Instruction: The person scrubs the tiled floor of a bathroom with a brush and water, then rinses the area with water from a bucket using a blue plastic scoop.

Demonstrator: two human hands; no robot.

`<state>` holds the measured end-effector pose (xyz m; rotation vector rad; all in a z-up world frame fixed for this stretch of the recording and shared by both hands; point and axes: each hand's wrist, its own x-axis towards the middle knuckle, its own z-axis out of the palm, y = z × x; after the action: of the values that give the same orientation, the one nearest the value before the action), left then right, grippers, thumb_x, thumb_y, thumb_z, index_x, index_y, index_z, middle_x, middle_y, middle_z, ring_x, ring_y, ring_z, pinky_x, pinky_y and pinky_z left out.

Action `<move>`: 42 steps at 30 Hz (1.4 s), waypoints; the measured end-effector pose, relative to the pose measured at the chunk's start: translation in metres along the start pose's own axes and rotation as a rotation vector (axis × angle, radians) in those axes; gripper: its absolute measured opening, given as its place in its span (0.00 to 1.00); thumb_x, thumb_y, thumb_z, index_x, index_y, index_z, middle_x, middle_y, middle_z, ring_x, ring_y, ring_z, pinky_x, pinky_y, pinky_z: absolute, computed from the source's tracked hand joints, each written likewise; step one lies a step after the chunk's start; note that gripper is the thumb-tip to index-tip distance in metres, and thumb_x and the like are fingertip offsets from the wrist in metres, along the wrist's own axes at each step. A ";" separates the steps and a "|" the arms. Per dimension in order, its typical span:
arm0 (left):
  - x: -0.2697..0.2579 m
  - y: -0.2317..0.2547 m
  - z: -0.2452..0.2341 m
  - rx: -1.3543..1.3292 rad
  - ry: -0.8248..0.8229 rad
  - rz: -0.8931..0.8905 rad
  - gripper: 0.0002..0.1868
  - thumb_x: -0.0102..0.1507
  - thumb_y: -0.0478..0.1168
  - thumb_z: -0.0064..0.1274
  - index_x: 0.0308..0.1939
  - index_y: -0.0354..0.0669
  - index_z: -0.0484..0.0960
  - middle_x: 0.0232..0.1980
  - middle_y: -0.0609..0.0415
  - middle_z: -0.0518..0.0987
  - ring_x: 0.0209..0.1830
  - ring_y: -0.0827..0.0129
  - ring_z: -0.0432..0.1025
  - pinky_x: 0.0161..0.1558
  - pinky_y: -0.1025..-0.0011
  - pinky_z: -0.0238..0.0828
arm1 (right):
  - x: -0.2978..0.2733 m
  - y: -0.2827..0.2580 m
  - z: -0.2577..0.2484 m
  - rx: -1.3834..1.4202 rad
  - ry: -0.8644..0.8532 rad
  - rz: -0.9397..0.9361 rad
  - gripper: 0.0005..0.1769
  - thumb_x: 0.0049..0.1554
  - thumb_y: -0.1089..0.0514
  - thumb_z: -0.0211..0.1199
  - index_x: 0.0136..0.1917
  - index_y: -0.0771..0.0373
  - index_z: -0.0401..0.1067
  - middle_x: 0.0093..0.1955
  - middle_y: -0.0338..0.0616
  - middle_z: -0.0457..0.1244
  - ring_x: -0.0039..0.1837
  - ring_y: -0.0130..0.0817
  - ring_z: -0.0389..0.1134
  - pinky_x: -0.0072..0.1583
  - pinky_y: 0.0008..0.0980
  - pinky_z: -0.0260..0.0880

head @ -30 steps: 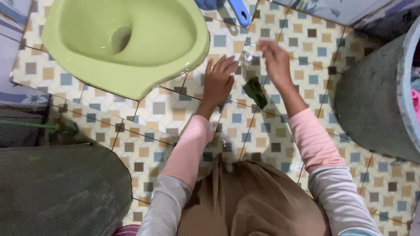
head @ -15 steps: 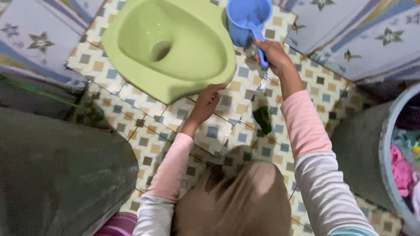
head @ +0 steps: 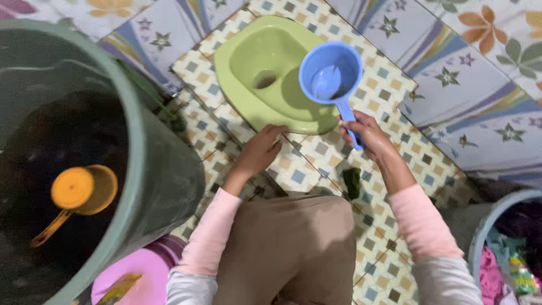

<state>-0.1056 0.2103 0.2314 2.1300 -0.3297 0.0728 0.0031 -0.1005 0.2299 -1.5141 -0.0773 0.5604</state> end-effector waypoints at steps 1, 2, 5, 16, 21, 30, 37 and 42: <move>-0.006 0.017 -0.016 0.078 0.045 0.010 0.20 0.66 0.35 0.48 0.63 0.38 0.75 0.61 0.42 0.76 0.56 0.46 0.73 0.54 0.56 0.71 | -0.011 -0.013 0.011 0.018 -0.015 0.009 0.14 0.62 0.62 0.55 0.61 0.67 0.69 0.37 0.39 0.61 0.32 0.23 0.57 0.34 0.25 0.58; -0.013 0.034 -0.031 0.102 0.089 0.018 0.20 0.66 0.34 0.48 0.63 0.37 0.75 0.61 0.42 0.76 0.56 0.45 0.73 0.54 0.55 0.71 | -0.022 -0.025 0.022 0.035 -0.030 0.018 0.15 0.61 0.62 0.55 0.60 0.67 0.70 0.36 0.38 0.60 0.31 0.23 0.56 0.33 0.25 0.56; -0.039 0.080 -0.068 0.175 0.231 0.050 0.20 0.67 0.33 0.48 0.64 0.35 0.74 0.61 0.41 0.76 0.57 0.44 0.73 0.56 0.53 0.70 | -0.046 -0.065 0.062 -0.033 -0.092 -0.022 0.14 0.62 0.60 0.56 0.60 0.67 0.69 0.34 0.37 0.58 0.29 0.21 0.53 0.30 0.24 0.52; -0.177 0.155 -0.199 0.818 0.523 -0.067 0.22 0.60 0.37 0.54 0.58 0.35 0.77 0.54 0.46 0.79 0.50 0.50 0.73 0.47 0.56 0.68 | -0.079 -0.192 0.264 -0.394 -0.419 -0.398 0.16 0.63 0.55 0.60 0.61 0.65 0.69 0.31 0.34 0.58 0.30 0.19 0.55 0.31 0.23 0.53; -0.213 0.101 -0.266 0.995 0.287 -0.273 0.15 0.61 0.40 0.53 0.49 0.38 0.82 0.45 0.46 0.81 0.40 0.49 0.77 0.40 0.54 0.73 | -0.052 -0.212 0.363 -0.916 -0.483 -0.876 0.17 0.64 0.51 0.64 0.56 0.67 0.73 0.35 0.49 0.66 0.35 0.38 0.66 0.39 0.40 0.65; -0.213 -0.024 -0.326 0.710 -0.238 -0.912 0.20 0.66 0.50 0.46 0.52 0.44 0.85 0.55 0.42 0.81 0.56 0.46 0.76 0.55 0.55 0.74 | 0.059 -0.140 0.517 -1.880 -0.605 -1.092 0.09 0.53 0.53 0.63 0.42 0.58 0.80 0.41 0.54 0.71 0.43 0.51 0.75 0.43 0.51 0.74; -0.217 -0.035 -0.315 0.711 -0.172 -0.728 0.18 0.65 0.43 0.44 0.53 0.44 0.84 0.57 0.45 0.81 0.58 0.48 0.76 0.56 0.54 0.74 | 0.133 -0.037 0.531 -2.063 -0.825 -1.226 0.09 0.56 0.56 0.62 0.46 0.58 0.81 0.46 0.48 0.72 0.48 0.48 0.75 0.40 0.52 0.76; -0.212 -0.038 -0.309 0.690 -0.121 -0.711 0.19 0.64 0.42 0.46 0.58 0.43 0.79 0.57 0.44 0.79 0.56 0.48 0.76 0.53 0.52 0.73 | 0.154 -0.003 0.542 -2.136 -1.169 -0.662 0.12 0.50 0.59 0.66 0.48 0.60 0.81 0.48 0.54 0.72 0.52 0.52 0.74 0.47 0.48 0.73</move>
<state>-0.2757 0.5306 0.3331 2.8135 0.4673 -0.4105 -0.0718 0.4578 0.2318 -2.5065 -2.6734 0.6791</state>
